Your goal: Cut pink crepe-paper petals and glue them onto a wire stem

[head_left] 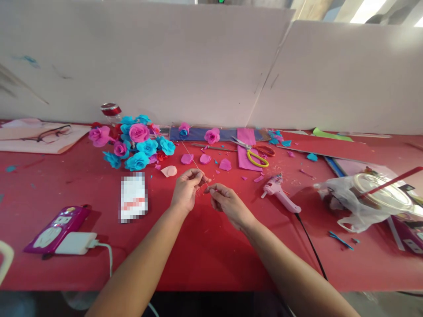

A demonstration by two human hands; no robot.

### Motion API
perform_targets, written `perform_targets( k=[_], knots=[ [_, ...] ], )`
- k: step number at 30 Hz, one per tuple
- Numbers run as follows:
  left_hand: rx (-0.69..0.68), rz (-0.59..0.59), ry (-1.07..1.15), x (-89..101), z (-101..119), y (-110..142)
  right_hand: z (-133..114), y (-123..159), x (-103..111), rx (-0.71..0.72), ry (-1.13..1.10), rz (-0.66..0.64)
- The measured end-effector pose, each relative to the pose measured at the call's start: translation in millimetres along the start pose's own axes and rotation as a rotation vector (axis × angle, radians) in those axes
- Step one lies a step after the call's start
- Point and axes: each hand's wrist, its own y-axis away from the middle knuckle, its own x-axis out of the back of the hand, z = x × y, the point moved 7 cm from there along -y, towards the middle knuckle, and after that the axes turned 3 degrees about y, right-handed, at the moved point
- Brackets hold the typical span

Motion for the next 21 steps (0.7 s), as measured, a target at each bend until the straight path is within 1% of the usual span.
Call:
perform_targets(
  k=[4,8,13,16,18,21],
  knots=[
    [-0.019,0.031,0.04,2.5,3.4,-1.5,2.9,0.8,-3.2,-0.026,0.008,-0.025],
    [-0.009,0.042,0.045,4.7,2.9,-1.9,0.3,1.5,-2.6,0.01,0.092,-0.016],
    [0.068,0.049,0.091,7.6,-0.5,-3.5,-1.0,2.1,-1.7,0.017,0.147,-0.063],
    [0.14,0.061,0.113,9.1,-2.6,-2.9,-2.4,1.2,3.7,0.032,0.132,-0.023],
    [0.195,0.033,0.093,6.8,-4.5,-0.5,-1.6,0.6,7.1,0.013,0.106,0.009],
    [0.252,-0.103,0.024,-3.7,-7.0,4.4,-1.8,0.2,8.6,-0.002,0.035,0.02]
  ],
)
